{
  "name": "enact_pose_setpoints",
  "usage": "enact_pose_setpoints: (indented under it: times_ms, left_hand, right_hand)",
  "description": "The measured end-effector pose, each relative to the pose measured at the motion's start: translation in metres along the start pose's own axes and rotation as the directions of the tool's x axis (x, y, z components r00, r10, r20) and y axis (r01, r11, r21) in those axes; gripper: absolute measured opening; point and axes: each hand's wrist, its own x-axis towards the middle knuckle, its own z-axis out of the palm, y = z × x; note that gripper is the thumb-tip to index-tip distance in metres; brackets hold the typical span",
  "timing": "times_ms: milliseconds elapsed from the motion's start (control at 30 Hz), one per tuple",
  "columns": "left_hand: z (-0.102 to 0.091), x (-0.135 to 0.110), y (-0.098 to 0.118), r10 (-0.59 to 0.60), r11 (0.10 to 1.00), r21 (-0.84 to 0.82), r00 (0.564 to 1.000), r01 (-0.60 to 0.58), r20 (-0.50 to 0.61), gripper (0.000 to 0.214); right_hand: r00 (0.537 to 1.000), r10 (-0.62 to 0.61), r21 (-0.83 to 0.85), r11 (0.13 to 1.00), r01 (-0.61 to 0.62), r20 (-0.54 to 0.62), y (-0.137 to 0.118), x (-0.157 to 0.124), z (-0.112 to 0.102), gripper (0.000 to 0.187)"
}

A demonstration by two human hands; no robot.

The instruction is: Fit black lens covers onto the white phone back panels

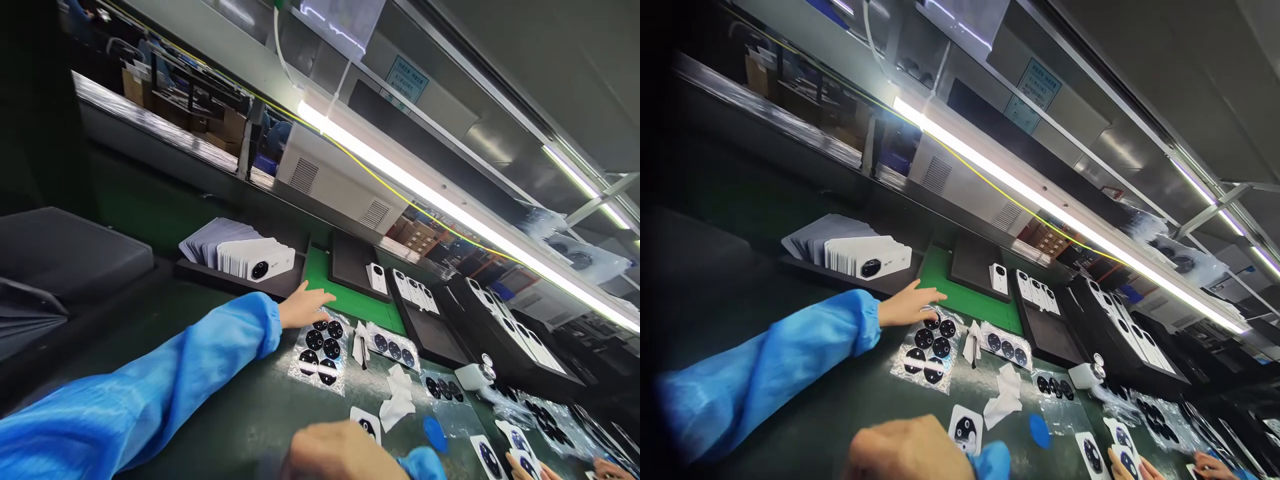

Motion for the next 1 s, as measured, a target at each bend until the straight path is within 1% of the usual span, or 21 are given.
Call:
enact_pose_setpoints:
  times_ms: [67,100,133,167,233,267,333,400,500,567,633,700,800,933,1000]
  left_hand:
    - [-0.032,-0.011,-0.005,-0.049,0.992,-0.122,0.998,0.043,-0.051,0.041]
    - [-0.047,-0.02,-0.007,-0.074,0.981,-0.184,0.995,0.06,-0.072,0.047]
    - [-0.059,-0.03,-0.009,-0.092,0.967,-0.246,0.993,0.072,-0.072,0.053]
    - [-0.067,-0.041,-0.01,-0.109,0.949,-0.305,0.992,0.086,-0.059,0.061]
    - [-0.074,-0.065,-0.013,-0.137,0.908,-0.398,0.99,0.132,0.015,0.071]
    - [-0.072,-0.076,-0.015,-0.147,0.891,-0.425,0.987,0.159,0.061,0.071]
    - [-0.062,-0.094,-0.02,-0.183,0.878,-0.429,0.977,0.214,0.112,0.065]
    - [-0.049,-0.105,-0.029,-0.243,0.884,-0.385,0.964,0.265,0.106,0.067]
    - [-0.032,-0.11,-0.043,-0.347,0.902,-0.271,0.938,0.336,0.009,0.053]
    - [-0.024,-0.112,-0.05,-0.388,0.914,-0.167,0.918,0.37,-0.087,0.046]
    - [-0.017,-0.114,-0.054,-0.392,0.92,-0.054,0.9,0.389,-0.193,0.043]
    - [-0.009,-0.115,-0.056,-0.357,0.921,0.053,0.889,0.386,-0.287,0.043]
    - [-0.002,-0.115,-0.058,-0.262,0.917,0.192,0.892,0.349,-0.368,0.045]
    - [0.002,-0.115,-0.053,-0.125,0.901,0.336,0.906,0.275,-0.405,0.042]
    - [0.01,-0.117,-0.048,-0.043,0.901,0.385,0.923,0.201,-0.382,0.04]
  right_hand:
    - [0.999,-0.027,0.046,0.999,0.025,0.031,-0.002,0.039,0.001,0.012]
    - [0.998,-0.038,0.098,0.995,0.033,0.05,0.002,0.054,-0.002,0.013]
    - [0.996,-0.048,0.195,0.98,0.032,0.079,0.01,0.069,-0.007,0.013]
    - [0.995,-0.04,0.269,0.963,0.016,0.086,0.02,0.083,-0.013,0.014]
    - [0.998,0.036,0.288,0.957,-0.048,0.048,0.043,0.11,-0.021,0.015]
    - [0.997,0.065,0.274,0.959,-0.071,0.03,0.056,0.123,-0.022,0.016]
    - [0.992,0.128,0.228,0.966,-0.125,0.003,0.079,0.147,-0.017,0.017]
    - [0.982,0.188,0.16,0.97,-0.182,-0.027,0.097,0.165,-0.007,0.016]
    - [0.963,0.252,0.024,0.968,-0.25,-0.097,0.109,0.179,0.012,0.006]
    - [0.951,0.266,-0.078,0.957,-0.281,-0.158,0.107,0.181,0.023,0.009]
    - [0.944,0.256,-0.178,0.939,-0.294,-0.209,0.101,0.179,0.033,0.01]
    - [0.946,0.233,-0.262,0.92,-0.29,-0.227,0.095,0.175,0.042,0.011]
    - [0.957,0.212,-0.351,0.896,-0.272,-0.2,0.087,0.165,0.057,0.013]
    - [0.96,0.236,-0.412,0.868,-0.277,-0.149,0.079,0.153,0.076,0.013]
    - [0.959,0.254,-0.412,0.866,-0.282,-0.122,0.077,0.149,0.079,0.014]
